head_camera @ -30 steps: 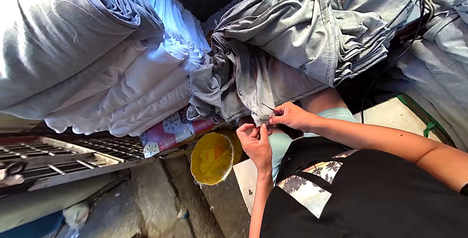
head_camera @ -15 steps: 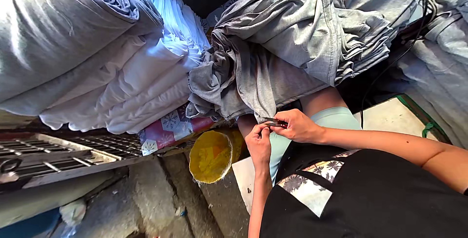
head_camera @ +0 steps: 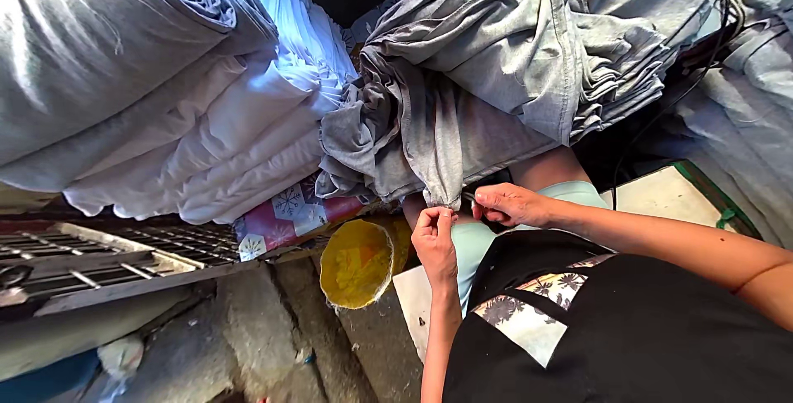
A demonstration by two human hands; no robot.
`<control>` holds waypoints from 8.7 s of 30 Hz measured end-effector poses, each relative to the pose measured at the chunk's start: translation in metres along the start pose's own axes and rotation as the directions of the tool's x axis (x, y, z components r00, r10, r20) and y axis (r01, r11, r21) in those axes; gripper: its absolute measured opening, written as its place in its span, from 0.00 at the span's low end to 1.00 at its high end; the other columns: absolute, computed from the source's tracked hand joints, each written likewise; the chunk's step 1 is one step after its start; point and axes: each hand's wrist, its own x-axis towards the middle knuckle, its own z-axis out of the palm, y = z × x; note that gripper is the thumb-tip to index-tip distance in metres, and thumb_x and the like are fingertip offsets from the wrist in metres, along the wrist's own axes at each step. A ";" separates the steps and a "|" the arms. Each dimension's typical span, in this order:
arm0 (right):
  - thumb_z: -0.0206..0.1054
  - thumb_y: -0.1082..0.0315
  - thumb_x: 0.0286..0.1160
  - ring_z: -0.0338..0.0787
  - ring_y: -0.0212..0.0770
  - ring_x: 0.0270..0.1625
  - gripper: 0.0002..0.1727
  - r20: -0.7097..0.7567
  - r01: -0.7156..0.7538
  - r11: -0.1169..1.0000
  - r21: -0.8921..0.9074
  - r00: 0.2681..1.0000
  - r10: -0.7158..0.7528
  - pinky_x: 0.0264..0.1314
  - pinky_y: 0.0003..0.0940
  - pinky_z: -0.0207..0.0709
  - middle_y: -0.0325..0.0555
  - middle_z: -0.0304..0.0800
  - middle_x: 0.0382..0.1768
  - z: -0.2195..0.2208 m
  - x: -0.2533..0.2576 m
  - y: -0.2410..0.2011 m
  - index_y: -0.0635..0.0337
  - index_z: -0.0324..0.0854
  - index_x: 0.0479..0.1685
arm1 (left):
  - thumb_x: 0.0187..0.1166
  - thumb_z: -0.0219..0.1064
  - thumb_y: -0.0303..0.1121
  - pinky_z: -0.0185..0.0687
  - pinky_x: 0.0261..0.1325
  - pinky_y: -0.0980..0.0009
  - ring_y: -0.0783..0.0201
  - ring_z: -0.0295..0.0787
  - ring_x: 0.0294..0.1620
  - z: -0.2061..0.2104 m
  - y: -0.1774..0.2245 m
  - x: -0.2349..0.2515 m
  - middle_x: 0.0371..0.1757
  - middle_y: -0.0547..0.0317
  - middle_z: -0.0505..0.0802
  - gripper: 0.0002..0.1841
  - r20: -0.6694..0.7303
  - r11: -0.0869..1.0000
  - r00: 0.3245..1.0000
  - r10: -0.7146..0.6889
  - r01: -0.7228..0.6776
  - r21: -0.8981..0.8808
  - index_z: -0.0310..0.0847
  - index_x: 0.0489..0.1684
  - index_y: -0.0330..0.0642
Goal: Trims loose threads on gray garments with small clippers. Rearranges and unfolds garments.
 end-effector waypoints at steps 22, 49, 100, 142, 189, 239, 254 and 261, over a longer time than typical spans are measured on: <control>0.47 0.44 0.94 0.57 0.17 0.08 0.28 0.193 -0.373 0.906 0.201 0.922 0.336 0.11 0.13 0.48 0.25 0.61 0.10 0.007 0.026 -0.007 0.50 0.76 0.24 | 0.72 0.58 0.18 0.85 0.38 0.83 0.80 0.87 0.30 0.000 0.000 -0.002 0.26 0.66 0.88 0.05 -0.075 0.936 0.962 0.261 -0.234 0.263 0.80 0.31 0.33; 0.71 0.72 0.77 0.76 0.22 0.24 0.06 -0.172 0.293 0.885 -0.363 0.912 -0.373 0.28 0.18 0.70 0.36 0.82 0.22 -0.001 0.046 0.009 0.62 0.85 0.32 | 0.77 0.56 0.17 0.94 0.45 0.72 0.69 0.96 0.37 -0.012 0.012 0.000 0.36 0.56 0.95 0.05 0.069 0.969 0.995 0.069 -0.083 0.231 0.78 0.38 0.30; 0.71 0.62 0.73 0.81 0.35 0.23 0.13 -0.046 0.438 0.374 -0.817 0.598 -0.800 0.21 0.30 0.72 0.44 0.84 0.24 0.017 0.024 -0.003 0.66 0.85 0.35 | 0.81 0.53 0.15 0.89 0.39 0.76 0.71 0.89 0.29 0.020 0.018 0.009 0.31 0.60 0.89 0.10 -0.117 0.863 0.957 -0.267 0.183 -0.471 0.73 0.50 0.38; 0.67 0.53 0.81 0.81 0.33 0.22 0.20 -0.112 0.358 0.437 -0.825 0.655 -0.748 0.24 0.29 0.72 0.42 0.82 0.20 -0.003 0.021 0.011 0.63 0.84 0.31 | 0.84 0.51 0.17 0.90 0.41 0.76 0.71 0.90 0.30 0.030 0.027 0.002 0.32 0.58 0.90 0.09 -0.097 0.850 0.950 -0.297 0.216 -0.480 0.75 0.48 0.36; 0.65 0.57 0.82 0.80 0.36 0.18 0.20 0.001 0.304 0.165 -0.938 0.478 -0.878 0.17 0.31 0.68 0.43 0.82 0.18 -0.014 0.012 0.014 0.63 0.85 0.27 | 0.84 0.51 0.15 0.94 0.53 0.66 0.63 0.96 0.40 0.036 0.028 0.001 0.41 0.54 0.93 0.10 -0.126 0.910 0.960 -0.250 0.189 -0.370 0.68 0.56 0.36; 0.80 0.61 0.60 0.87 0.39 0.31 0.19 -0.217 0.355 0.507 -0.785 0.609 -0.763 0.30 0.37 0.81 0.49 0.89 0.32 -0.015 0.027 0.027 0.68 0.88 0.44 | 0.72 0.58 0.11 0.91 0.53 0.71 0.68 0.93 0.43 0.034 0.025 0.001 0.42 0.55 0.93 0.17 -0.039 0.962 0.996 -0.074 0.062 -0.265 0.75 0.57 0.30; 0.67 0.69 0.82 0.69 0.20 0.15 0.17 -0.482 0.130 0.990 -0.055 0.865 -0.140 0.17 0.17 0.60 0.29 0.76 0.14 -0.056 0.029 -0.058 0.52 0.76 0.20 | 0.93 0.49 0.32 0.85 0.48 0.74 0.76 0.87 0.37 0.023 0.032 0.076 0.31 0.70 0.89 0.18 0.266 0.981 0.953 -0.144 0.172 -0.084 0.83 0.32 0.49; 0.59 0.62 0.87 0.81 0.31 0.33 0.19 -0.431 0.049 0.474 -0.879 0.342 -0.835 0.42 0.29 0.77 0.50 0.84 0.30 -0.129 0.014 -0.134 0.74 0.82 0.40 | 0.78 0.67 0.22 0.90 0.58 0.71 0.69 0.92 0.52 0.027 0.026 0.056 0.52 0.53 0.93 0.07 0.506 0.945 0.852 0.133 -0.263 0.194 0.88 0.47 0.30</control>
